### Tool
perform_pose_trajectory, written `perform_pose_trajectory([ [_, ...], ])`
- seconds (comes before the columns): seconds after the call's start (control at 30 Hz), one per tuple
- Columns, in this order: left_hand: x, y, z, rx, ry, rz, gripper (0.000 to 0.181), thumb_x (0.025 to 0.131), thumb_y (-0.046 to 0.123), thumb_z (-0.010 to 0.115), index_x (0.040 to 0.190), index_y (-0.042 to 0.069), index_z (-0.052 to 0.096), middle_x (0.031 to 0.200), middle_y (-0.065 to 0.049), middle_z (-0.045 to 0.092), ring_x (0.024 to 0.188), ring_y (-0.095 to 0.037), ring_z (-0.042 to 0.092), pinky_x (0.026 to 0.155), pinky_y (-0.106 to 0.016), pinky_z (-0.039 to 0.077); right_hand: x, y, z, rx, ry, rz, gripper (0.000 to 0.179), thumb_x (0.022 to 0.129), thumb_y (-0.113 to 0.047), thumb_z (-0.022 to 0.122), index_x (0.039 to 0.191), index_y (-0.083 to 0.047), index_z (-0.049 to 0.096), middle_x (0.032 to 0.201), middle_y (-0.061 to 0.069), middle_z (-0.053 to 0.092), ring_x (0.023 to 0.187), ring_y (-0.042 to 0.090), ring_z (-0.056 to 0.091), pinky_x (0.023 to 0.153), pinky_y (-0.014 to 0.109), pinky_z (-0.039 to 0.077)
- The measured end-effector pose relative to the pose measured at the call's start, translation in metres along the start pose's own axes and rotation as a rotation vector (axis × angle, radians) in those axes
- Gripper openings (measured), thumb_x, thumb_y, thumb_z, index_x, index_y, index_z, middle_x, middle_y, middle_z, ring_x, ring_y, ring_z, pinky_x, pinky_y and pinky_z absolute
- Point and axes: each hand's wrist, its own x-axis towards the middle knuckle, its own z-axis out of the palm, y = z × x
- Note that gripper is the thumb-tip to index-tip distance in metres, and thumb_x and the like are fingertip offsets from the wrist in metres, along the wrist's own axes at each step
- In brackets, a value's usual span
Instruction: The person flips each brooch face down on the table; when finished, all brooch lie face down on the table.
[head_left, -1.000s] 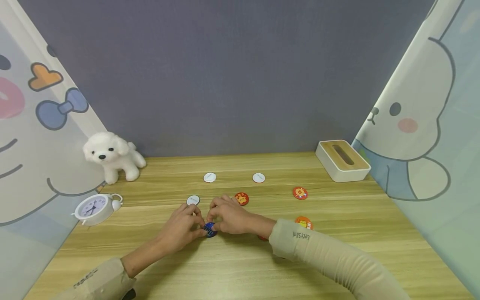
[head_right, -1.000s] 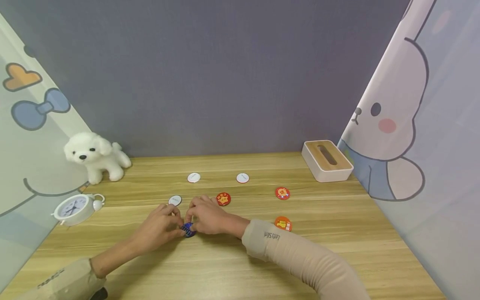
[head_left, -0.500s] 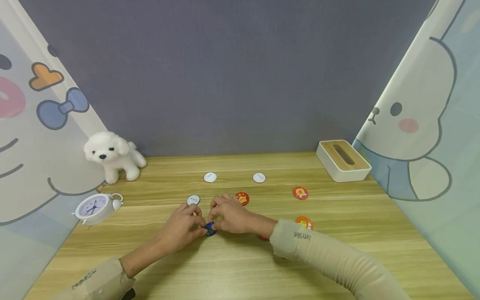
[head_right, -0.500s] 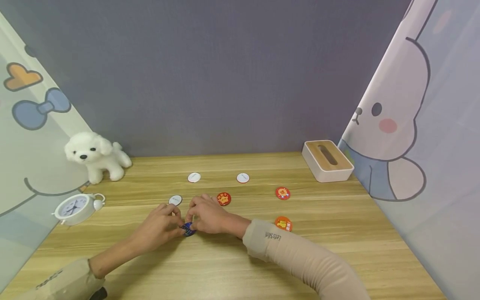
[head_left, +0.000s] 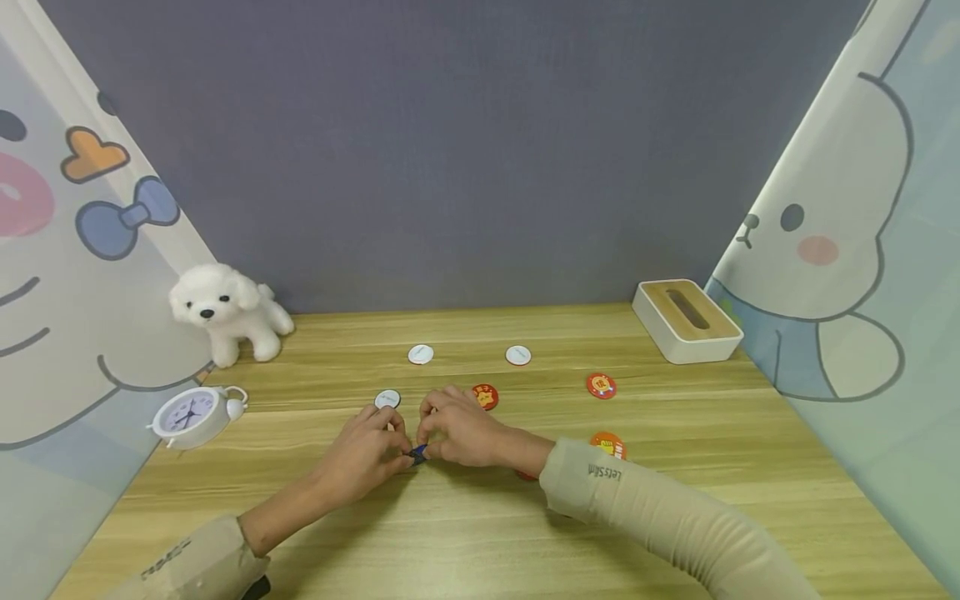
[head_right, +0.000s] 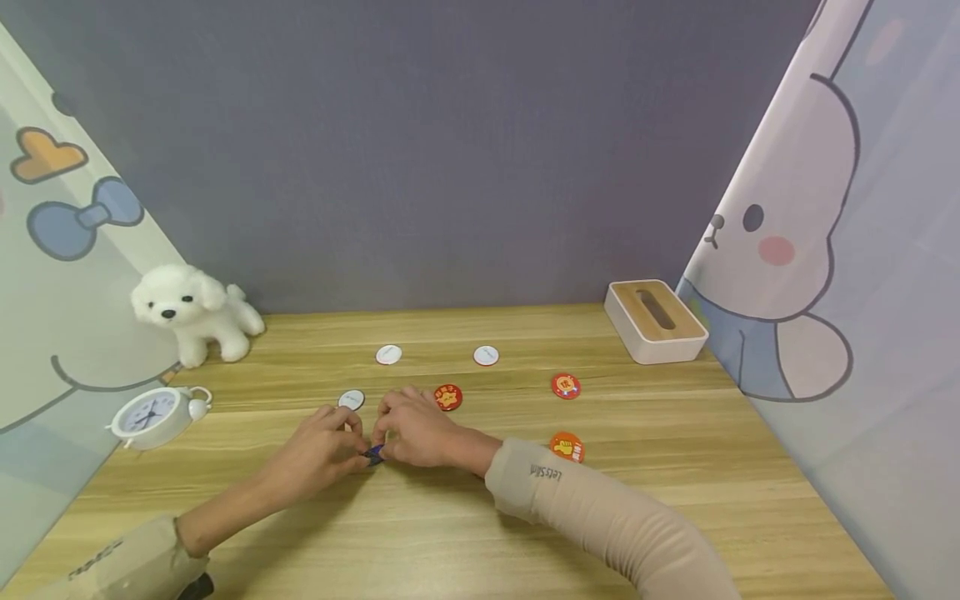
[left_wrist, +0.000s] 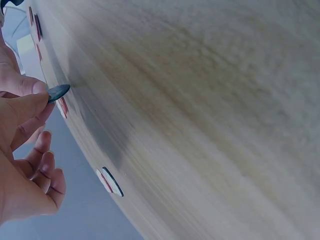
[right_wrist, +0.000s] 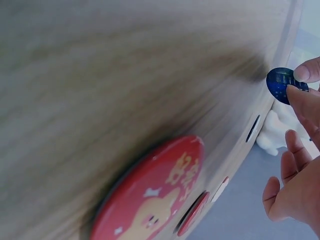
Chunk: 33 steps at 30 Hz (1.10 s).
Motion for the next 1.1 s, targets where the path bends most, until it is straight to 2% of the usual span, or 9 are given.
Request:
perform_pose_trajectory([
  [0.2, -0.0008, 0.0001, 0.0002, 0.013, 0.003, 0.024, 0.01, 0.076, 0.028, 0.087, 0.082, 0.024, 0.08, 0.095, 0.011, 0.057, 0.084, -0.008, 0.041, 0.072, -0.028, 0.038, -0.001, 0.0002, 0.0006, -0.019, 0.019, -0.028, 0.004, 0.086, -0.033, 0.079, 0.089, -0.03, 0.077, 0.11, -0.012, 0.056, 0.099, 0.008, 0.041, 0.086, 0.027, 0.03],
  [0.43, -0.0016, 0.0008, 0.0012, 0.05, -0.014, 0.048, 0.012, 0.075, 0.028, 0.088, 0.084, 0.022, 0.081, 0.096, 0.008, 0.06, 0.089, -0.011, 0.046, 0.075, -0.035, 0.044, -0.0025, -0.0002, 0.0017, -0.057, 0.04, -0.073, 0.005, 0.084, -0.033, 0.081, 0.087, -0.031, 0.078, 0.109, -0.011, 0.057, 0.097, 0.009, 0.041, 0.083, 0.025, 0.027],
  [0.77, -0.0006, 0.0012, 0.0005, 0.054, 0.018, 0.072, 0.011, 0.073, 0.027, 0.09, 0.079, 0.025, 0.081, 0.095, 0.008, 0.06, 0.092, -0.015, 0.048, 0.074, -0.036, 0.043, -0.0032, -0.0013, 0.001, -0.071, 0.018, -0.056, 0.004, 0.084, -0.034, 0.081, 0.088, -0.032, 0.08, 0.109, -0.011, 0.057, 0.1, 0.009, 0.041, 0.085, 0.027, 0.028],
  [0.93, -0.0013, 0.0017, -0.001, 0.041, 0.016, 0.073, 0.012, 0.071, 0.028, 0.09, 0.078, 0.026, 0.081, 0.093, 0.011, 0.058, 0.095, -0.016, 0.05, 0.073, -0.033, 0.038, -0.0038, -0.002, 0.0008, -0.079, 0.002, -0.055, 0.005, 0.083, -0.034, 0.081, 0.088, -0.033, 0.081, 0.108, -0.012, 0.058, 0.102, 0.009, 0.041, 0.086, 0.027, 0.028],
  [1.1, -0.0019, 0.0016, 0.0, 0.033, -0.009, 0.074, 0.013, 0.071, 0.029, 0.09, 0.079, 0.025, 0.08, 0.093, 0.01, 0.059, 0.095, -0.016, 0.05, 0.075, -0.036, 0.041, -0.0035, -0.0032, 0.0016, -0.108, -0.013, -0.062, 0.006, 0.081, -0.034, 0.082, 0.087, -0.034, 0.081, 0.107, -0.012, 0.059, 0.103, 0.009, 0.043, 0.085, 0.027, 0.029],
])
